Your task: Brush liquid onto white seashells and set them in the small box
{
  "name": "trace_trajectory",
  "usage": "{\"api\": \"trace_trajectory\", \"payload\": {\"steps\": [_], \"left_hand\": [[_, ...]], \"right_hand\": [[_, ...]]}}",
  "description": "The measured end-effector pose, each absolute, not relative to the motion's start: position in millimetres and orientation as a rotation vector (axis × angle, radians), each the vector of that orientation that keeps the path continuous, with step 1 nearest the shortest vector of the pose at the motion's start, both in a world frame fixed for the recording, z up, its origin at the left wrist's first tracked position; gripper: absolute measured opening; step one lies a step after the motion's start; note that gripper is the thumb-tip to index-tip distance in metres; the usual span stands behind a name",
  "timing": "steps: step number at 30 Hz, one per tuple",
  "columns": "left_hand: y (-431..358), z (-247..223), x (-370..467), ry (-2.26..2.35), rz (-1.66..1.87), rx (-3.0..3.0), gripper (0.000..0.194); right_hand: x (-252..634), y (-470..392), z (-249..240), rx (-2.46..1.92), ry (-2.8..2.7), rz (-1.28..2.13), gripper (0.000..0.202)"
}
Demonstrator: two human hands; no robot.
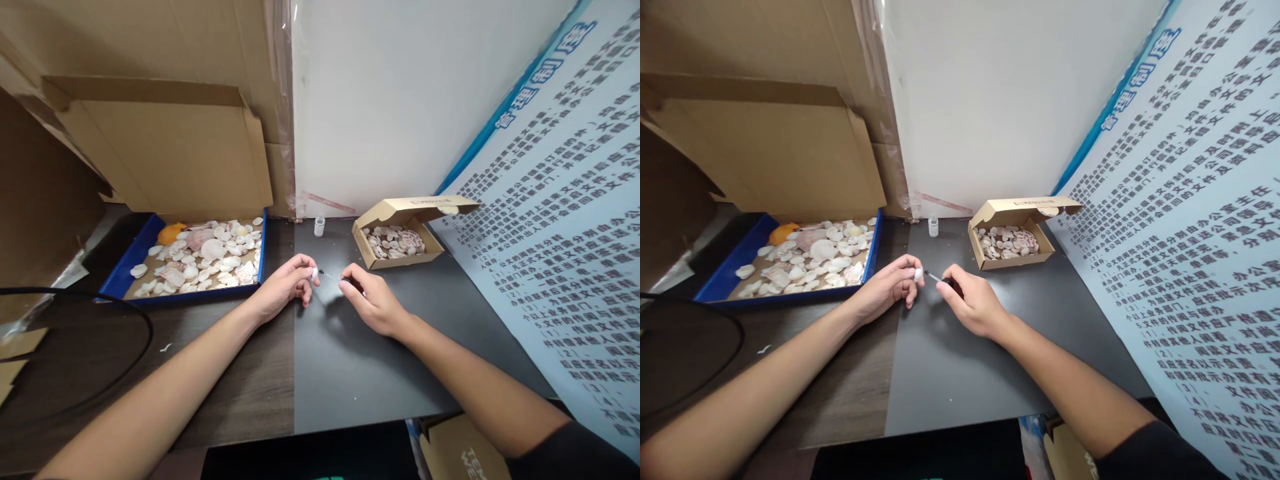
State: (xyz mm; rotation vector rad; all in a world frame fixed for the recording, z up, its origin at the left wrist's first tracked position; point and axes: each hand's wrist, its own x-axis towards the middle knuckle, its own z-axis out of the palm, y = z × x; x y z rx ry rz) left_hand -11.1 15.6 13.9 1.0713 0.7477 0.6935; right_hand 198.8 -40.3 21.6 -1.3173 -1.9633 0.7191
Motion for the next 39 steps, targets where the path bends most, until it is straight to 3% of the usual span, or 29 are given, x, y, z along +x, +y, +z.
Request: {"api": "trace_trajectory", "payload": {"steps": [11,18,24,39], "left_hand": [[17.5,11.8,-11.8,0.737,0.67,1.035,0.018],[16.5,11.5,-11.4,0.725,0.687,1.02,0.022],[17.4,9.8,-11.7,0.737,0.671,1.03,0.021],[17.1,11.3,-11.8,0.744,0.655,1.032,0.024]], "right_hand": [[199.7,-39.8,21.2,-1.289,-2.009,0.746,0.026],[199.3,-41.0,21.6,-1.214,-2.02,0.749,0.018],[199.3,-40.5,21.6,-1.247,-2.021,0.737,0.026],[198.1,-40.8,22.3,-1.228,-2.021,0.736,0.018]]}}
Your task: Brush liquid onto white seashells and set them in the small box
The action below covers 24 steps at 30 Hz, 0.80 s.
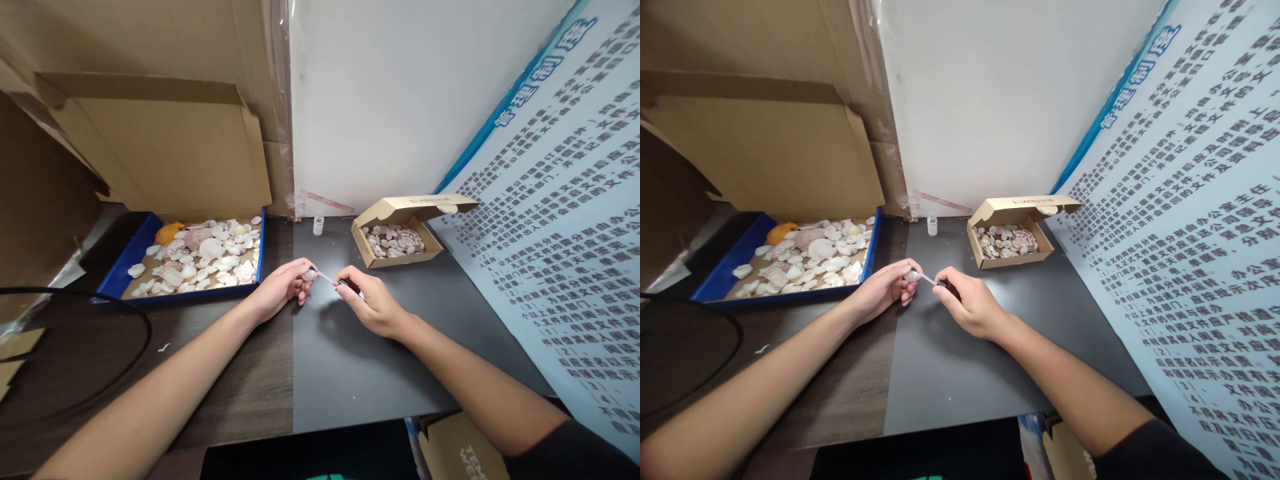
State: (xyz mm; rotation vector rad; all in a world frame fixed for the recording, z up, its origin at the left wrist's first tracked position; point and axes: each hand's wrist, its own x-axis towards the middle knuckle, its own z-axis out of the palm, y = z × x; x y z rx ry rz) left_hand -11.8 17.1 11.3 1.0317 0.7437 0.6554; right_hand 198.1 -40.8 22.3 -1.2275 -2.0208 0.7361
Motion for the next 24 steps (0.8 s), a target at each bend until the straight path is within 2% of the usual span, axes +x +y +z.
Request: {"api": "trace_trajectory", "payload": {"steps": [5,11,16,20,24], "left_hand": [[17.2,11.6,-12.0,0.737,0.658,1.031,0.02],[16.3,11.9,-11.3,0.748,0.674,0.995,0.015],[17.1,12.4,-11.3,0.739,0.666,1.006,0.017],[16.9,13.1,-10.6,0.727,0.673,0.993,0.018],[17.4,11.8,-10.8,0.743,0.648,0.993,0.014]], "right_hand": [[198.6,-40.7,22.7,-1.232,-2.046,0.732,0.026],[198.6,-41.1,23.1,-1.202,-2.018,0.749,0.018],[199.0,-41.0,23.3,-1.221,-2.018,0.734,0.025],[199.3,-41.4,23.4,-1.191,-2.01,0.753,0.019],[198.9,-40.9,23.8,-1.234,-2.012,0.741,0.023]]}}
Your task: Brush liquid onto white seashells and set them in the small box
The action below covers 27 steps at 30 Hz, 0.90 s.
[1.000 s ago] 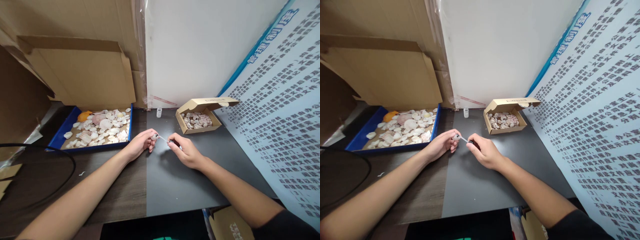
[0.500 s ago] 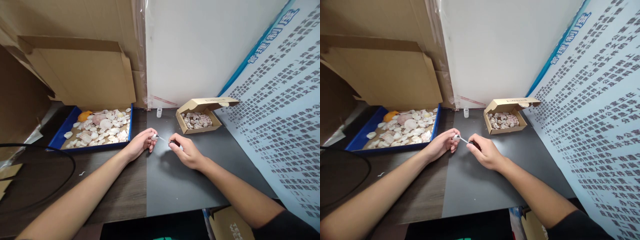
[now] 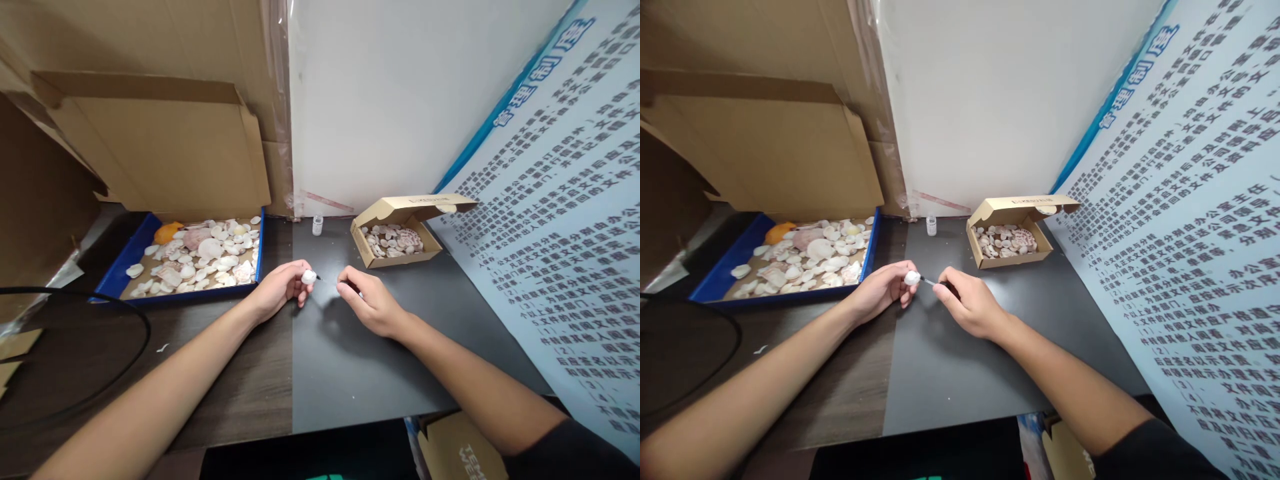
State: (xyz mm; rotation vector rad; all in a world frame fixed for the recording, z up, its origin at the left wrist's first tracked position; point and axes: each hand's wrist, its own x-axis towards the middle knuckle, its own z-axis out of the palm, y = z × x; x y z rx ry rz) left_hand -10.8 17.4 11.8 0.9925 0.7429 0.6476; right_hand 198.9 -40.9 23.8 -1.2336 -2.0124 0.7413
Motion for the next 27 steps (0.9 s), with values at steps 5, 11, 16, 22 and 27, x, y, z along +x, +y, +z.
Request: {"api": "trace_trajectory", "payload": {"steps": [5,11,16,22,27], "left_hand": [[18.0,9.5,-11.1,0.751,0.659,0.976,0.014],[15.4,13.2,-8.5,0.753,0.701,0.941,0.015],[14.8,14.4,-7.7,0.761,0.698,0.949,0.016],[15.2,13.3,-8.1,0.767,0.693,0.965,0.015],[14.9,14.1,-7.7,0.768,0.689,0.958,0.016]], "right_hand": [[199.8,-40.8,23.1,-1.183,-1.991,0.742,0.022],[200.4,-42.0,21.8,-1.185,-1.948,0.722,0.018],[198.2,-41.2,22.0,-1.214,-1.985,0.733,0.019],[197.7,-40.3,22.2,-1.27,-1.987,0.711,0.031],[198.8,-41.1,21.7,-1.201,-1.964,0.73,0.02]]}}
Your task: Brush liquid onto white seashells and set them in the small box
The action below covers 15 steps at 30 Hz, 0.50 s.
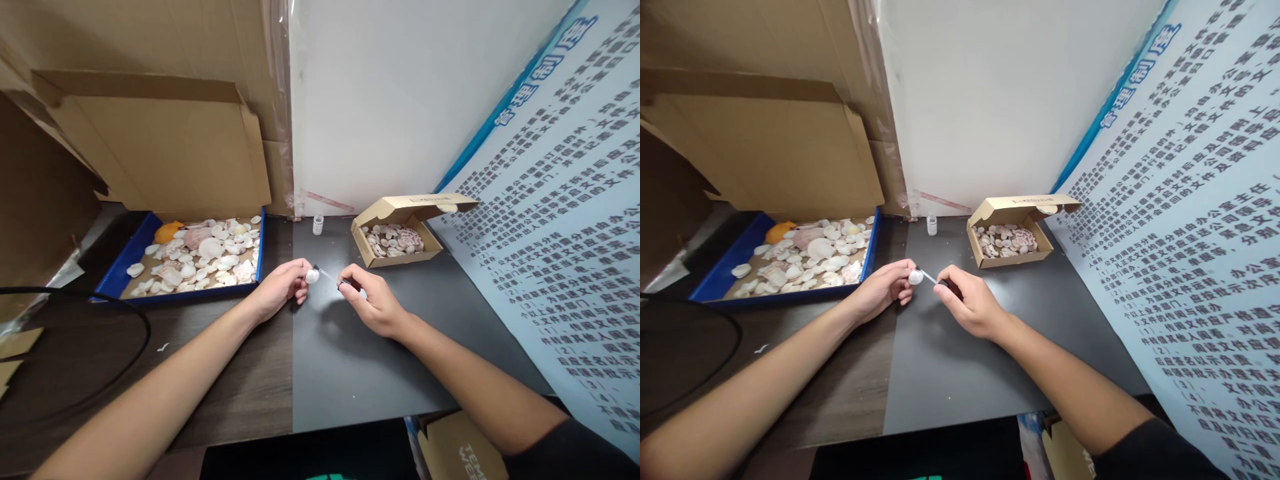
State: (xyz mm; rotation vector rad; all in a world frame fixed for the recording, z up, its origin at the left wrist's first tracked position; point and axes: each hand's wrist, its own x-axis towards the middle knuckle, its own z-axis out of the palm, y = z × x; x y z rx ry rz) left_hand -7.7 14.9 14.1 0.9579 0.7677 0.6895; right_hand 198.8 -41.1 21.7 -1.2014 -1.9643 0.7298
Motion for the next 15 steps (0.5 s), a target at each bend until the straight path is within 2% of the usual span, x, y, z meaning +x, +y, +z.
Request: {"api": "trace_trajectory", "payload": {"steps": [7,15], "left_hand": [[15.0,14.8,-7.8,0.783,0.682,0.969,0.015],[15.7,12.1,-8.3,0.771,0.68,0.991,0.015]], "right_hand": [[198.3,-40.5,20.4,-1.281,-1.973,0.725,0.028],[197.4,-42.1,21.0,-1.231,-1.995,0.78,0.02]]}}
